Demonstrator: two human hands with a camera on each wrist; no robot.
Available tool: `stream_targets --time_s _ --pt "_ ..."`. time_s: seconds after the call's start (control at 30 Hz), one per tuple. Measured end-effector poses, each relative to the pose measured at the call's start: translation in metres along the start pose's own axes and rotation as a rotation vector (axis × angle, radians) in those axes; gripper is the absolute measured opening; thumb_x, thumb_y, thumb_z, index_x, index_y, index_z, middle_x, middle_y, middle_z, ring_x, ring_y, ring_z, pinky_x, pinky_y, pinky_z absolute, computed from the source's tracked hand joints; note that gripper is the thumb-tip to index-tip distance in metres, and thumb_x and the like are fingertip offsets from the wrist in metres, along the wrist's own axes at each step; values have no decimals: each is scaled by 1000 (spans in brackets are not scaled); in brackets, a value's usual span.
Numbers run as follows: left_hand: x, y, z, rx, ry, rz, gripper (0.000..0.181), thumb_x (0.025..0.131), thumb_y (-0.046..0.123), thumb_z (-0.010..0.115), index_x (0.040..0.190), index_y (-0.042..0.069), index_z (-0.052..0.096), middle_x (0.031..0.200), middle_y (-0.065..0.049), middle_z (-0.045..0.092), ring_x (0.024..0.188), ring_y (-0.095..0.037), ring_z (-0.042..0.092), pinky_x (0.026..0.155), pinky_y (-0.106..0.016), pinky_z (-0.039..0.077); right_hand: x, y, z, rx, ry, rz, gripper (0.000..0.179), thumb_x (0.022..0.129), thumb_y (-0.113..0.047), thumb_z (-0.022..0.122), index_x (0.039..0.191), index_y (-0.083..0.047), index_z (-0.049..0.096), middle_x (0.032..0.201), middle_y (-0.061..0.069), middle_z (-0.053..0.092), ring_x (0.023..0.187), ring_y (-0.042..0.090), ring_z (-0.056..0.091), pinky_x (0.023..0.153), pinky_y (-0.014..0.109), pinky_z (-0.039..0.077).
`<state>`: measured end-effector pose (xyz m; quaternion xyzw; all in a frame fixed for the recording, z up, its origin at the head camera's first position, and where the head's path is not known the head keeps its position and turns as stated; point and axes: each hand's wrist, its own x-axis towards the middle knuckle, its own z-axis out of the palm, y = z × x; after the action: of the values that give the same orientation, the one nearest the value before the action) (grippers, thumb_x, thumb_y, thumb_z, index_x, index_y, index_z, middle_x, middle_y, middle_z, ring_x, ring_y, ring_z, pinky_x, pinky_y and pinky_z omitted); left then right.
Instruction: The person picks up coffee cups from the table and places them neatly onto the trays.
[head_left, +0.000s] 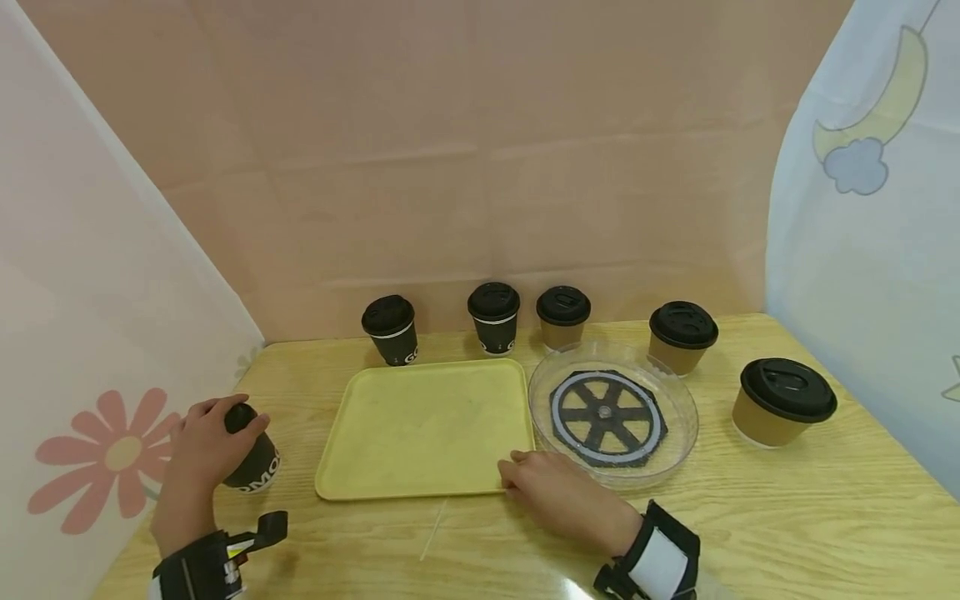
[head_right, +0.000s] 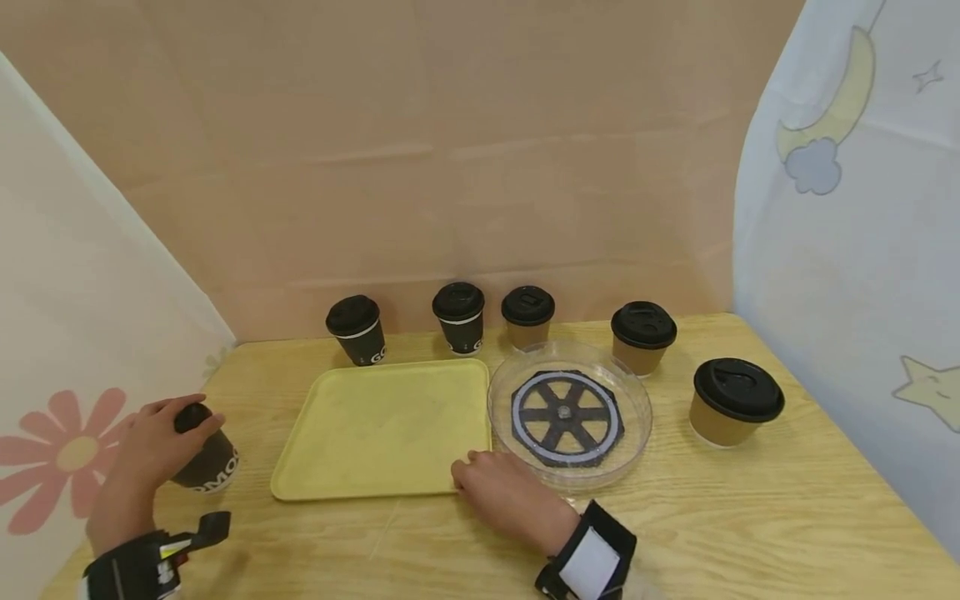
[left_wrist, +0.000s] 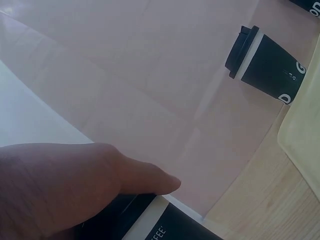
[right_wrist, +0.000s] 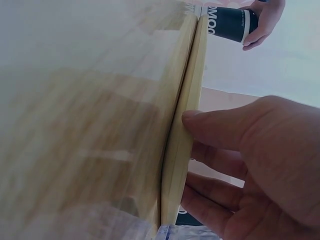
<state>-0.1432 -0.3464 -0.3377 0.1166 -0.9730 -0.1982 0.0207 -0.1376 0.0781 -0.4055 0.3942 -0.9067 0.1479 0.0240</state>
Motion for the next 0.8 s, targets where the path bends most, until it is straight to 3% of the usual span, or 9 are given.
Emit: stream_targets --time_s 0.27,0.8 --pt "-1 4 0 -8 15 -27 65 99 38 49 146 -4 32 146 -42 17 130 -67 12 97 -78 28 -1 1 -1 -8 0 0 10 91 -16 67 84 -18 60 77 -9 56 64 2 51 55 20 40" --pt "-2 10 0 -43 184 16 64 97 34 52 145 -4 35 144 -39 25 129 -65 20 92 -76 33 0 0 1 5 -3 -3 11 90 -15 67 83 -18 60 77 -9 57 65 3 53 56 21 42"
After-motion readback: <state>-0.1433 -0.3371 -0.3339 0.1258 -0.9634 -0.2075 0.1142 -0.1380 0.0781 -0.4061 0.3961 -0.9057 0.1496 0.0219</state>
